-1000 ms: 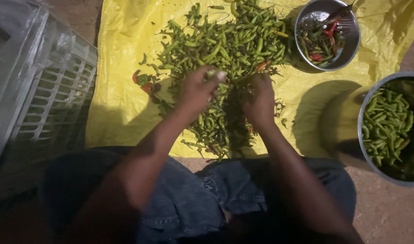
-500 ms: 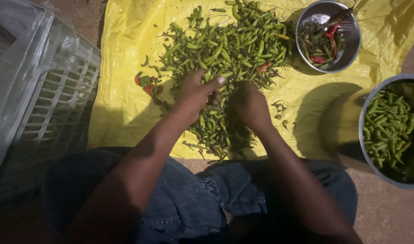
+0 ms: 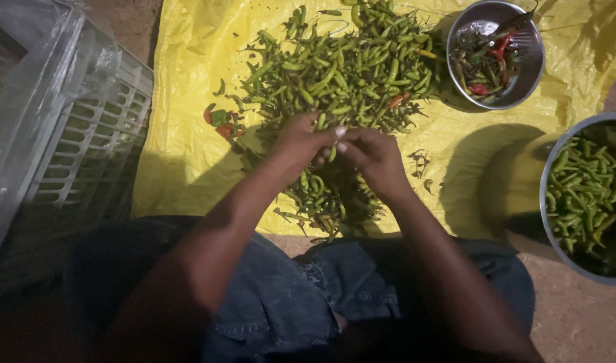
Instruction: The person sits on the ground and sorts green chilies by hand, removing stems and placing the cleaned chilies into a metal bowl. Discarded stems and red chilies are placed into a separate small bowl.
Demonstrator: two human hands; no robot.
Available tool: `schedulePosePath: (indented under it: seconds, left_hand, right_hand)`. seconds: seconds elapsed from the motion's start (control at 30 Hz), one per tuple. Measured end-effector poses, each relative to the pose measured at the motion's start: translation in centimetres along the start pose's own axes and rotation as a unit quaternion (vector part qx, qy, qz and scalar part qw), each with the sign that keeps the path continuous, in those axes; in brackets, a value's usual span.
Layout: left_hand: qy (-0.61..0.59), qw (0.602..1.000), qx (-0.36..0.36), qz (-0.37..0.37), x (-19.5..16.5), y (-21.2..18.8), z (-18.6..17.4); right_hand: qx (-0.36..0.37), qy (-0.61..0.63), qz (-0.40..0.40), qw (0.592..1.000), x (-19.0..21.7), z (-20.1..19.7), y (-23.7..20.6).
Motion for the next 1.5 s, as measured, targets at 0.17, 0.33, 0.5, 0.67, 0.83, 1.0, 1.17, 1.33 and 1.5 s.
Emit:
schedulePosePath:
  seconds: [0.17,0.33,0.5,0.67,0.83,1.0,1.17,1.33,1.5]
  left_hand:
    - [0.019,1.0,0.013,0.006,-0.1,-0.1,-0.1]
    - [0.002,0.999,-0.035,0.025,-0.2,0.3,0.1]
    - [-0.026,0.996,-0.083,0.011,-0.1,0.7,-0.1]
    - [-0.067,0.993,-0.083,0.04,-0.3,0.6,-0.4]
    - [-0.04,0.996,-0.059,0.057,-0.9,0.2,-0.2]
    - [0.057,0.994,-0.092,0.01,-1.4,-0.4,0.1]
    - [0.083,0.994,-0.053,0.048,-1.4,-0.6,1.2]
    - [-0.082,0.991,-0.101,0.045,-1.6,-0.4,0.0]
    - [-0.212,0.971,-0.084,0.069,-1.5,-0.1,-0.5]
  right_hand:
    - [0.008,0.039,0.003,0.999,0.0,0.0,0.0]
    - [0.018,0.036,0.051,0.998,0.0,0.1,0.2]
    - [0.033,0.062,0.087,0.994,-0.1,-0.3,0.2]
    - [0.047,0.061,0.056,0.995,-0.3,-0.4,0.2]
    - [0.038,0.025,0.049,0.998,-0.9,-0.4,0.1]
    - [-0.084,0.014,0.07,0.994,-1.6,-0.9,0.1]
    - [-0.154,-0.148,0.05,0.976,-1.0,-2.4,0.3]
    - [-0.128,-0.309,-0.211,0.919,0.5,-1.4,-0.1]
    - [-0.002,-0.388,-0.182,0.903,1.7,0.8,-0.1]
Point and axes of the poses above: each hand's wrist, its own y-axis towards the middle knuckle, its own z-axis out of the palm, x = y × z, the point moved 2 cm from there along y, towards the middle knuckle, and after that the axes turned 4 degrees about -z, right-handed, at the moved point
